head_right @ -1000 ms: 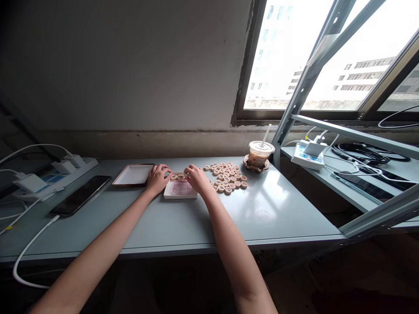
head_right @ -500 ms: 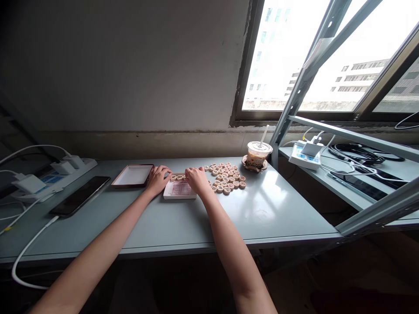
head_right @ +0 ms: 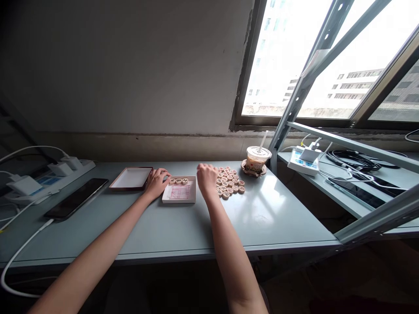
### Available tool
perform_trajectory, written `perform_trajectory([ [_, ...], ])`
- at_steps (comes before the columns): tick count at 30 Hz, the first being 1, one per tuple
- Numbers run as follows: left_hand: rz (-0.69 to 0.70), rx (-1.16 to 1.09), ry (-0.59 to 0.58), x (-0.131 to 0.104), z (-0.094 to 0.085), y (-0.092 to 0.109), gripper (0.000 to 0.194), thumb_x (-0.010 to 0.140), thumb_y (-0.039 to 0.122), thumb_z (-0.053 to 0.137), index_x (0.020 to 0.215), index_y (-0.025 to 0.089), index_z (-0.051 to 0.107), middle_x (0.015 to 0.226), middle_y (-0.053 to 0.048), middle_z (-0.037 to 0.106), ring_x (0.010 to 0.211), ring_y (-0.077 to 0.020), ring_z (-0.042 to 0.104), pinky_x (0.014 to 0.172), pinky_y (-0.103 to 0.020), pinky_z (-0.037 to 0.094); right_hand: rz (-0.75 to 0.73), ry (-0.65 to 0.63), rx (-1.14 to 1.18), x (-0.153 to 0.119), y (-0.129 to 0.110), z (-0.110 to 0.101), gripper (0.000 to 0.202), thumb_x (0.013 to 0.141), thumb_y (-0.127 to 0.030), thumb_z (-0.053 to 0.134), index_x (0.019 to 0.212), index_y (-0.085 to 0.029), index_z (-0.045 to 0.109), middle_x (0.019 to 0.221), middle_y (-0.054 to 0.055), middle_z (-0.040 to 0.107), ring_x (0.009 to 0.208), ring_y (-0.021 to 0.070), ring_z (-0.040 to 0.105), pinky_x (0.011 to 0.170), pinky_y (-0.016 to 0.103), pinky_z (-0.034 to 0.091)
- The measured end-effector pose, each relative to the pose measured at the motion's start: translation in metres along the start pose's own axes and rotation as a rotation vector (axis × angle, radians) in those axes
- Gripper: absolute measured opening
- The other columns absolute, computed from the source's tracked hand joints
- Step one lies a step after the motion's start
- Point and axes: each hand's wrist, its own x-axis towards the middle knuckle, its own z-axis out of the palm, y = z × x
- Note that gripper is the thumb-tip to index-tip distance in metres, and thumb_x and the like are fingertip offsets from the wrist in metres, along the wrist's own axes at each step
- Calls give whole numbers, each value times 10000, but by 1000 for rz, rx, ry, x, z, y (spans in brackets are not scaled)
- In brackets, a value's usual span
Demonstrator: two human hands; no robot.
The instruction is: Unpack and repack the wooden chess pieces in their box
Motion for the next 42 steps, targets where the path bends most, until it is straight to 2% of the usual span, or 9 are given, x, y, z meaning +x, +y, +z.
perform_trajectory([
  [2, -2, 5, 20, 0, 0, 0, 187, 851, 280, 472, 859, 222, 650, 1138, -73, 540, 1066, -260, 461, 965, -420, 363, 158, 46, -107, 2, 14, 1, 221, 861, -192, 474, 970, -165, 664, 979, 113, 657, 911, 232, 544, 782, 335, 315],
  [4, 0, 5, 23, 0, 0, -1, 185, 847, 283, 478, 857, 224, 653, 1163, -73, 522, 1080, -264, 451, 977, -425, 358, 230, -1, -208, 2, 27, 5, 197, 812, -196, 531, 931, -141, 678, 1009, 152, 637, 980, 281, 517, 815, 368, 317],
  [8, 0, -1, 15, 0, 0, -1, 189, 850, 292, 477, 870, 225, 653, 1166, -72, 519, 1076, -264, 447, 983, -434, 355, 229, -96, -270, 2, 40, 16, 179, 730, -158, 591, 870, -130, 699, 1019, 178, 625, 1041, 310, 495, 864, 387, 312],
  [15, -16, -14, -1, 1, 1, 0, 181, 847, 271, 473, 855, 228, 649, 1153, -75, 528, 1082, -266, 448, 959, -436, 367, 294, -126, -158, 4, 43, 11, 180, 780, -232, 563, 874, -177, 706, 1037, 136, 646, 1081, 296, 483, 884, 408, 312],
  [20, -32, -36, -3, 0, 1, 1, 179, 850, 276, 475, 838, 219, 644, 1140, -76, 530, 1069, -260, 450, 951, -430, 366, 193, -140, 80, 4, 24, -1, 248, 789, -409, 578, 890, -224, 708, 956, 85, 651, 977, 248, 528, 826, 352, 345],
  [24, -27, -26, -10, 1, 0, 1, 182, 854, 270, 472, 836, 213, 644, 1138, -75, 535, 1051, -255, 455, 933, -420, 374, 67, -199, 170, 1, -1, -9, 248, 769, -443, 599, 888, -252, 705, 980, 62, 637, 1005, 241, 514, 862, 364, 329],
  [28, -25, -18, -23, 2, 1, 2, 186, 855, 266, 470, 859, 210, 647, 1148, -74, 536, 1062, -253, 452, 923, -411, 381, 65, -279, 129, -3, -12, -4, 212, 753, -391, 614, 891, -257, 703, 986, 61, 636, 1004, 246, 510, 869, 389, 314],
  [33, -25, -20, -38, 2, 0, 3, 193, 856, 268, 464, 851, 210, 647, 1141, -72, 541, 1072, -255, 447, 932, -404, 380, 56, -234, 62, -5, -13, 7, 227, 783, -295, 563, 977, -277, 680, 1022, 63, 617, 1003, 238, 498, 872, 391, 296],
  [42, -19, -27, -48, 1, -4, 5, 196, 850, 281, 463, 849, 222, 650, 1117, -69, 548, 1053, -264, 446, 923, -416, 381, -34, -213, -34, -9, -15, 6, 268, 804, -186, 537, 943, -303, 734, 999, 82, 624, 976, 244, 469, 847, 381, 262],
])
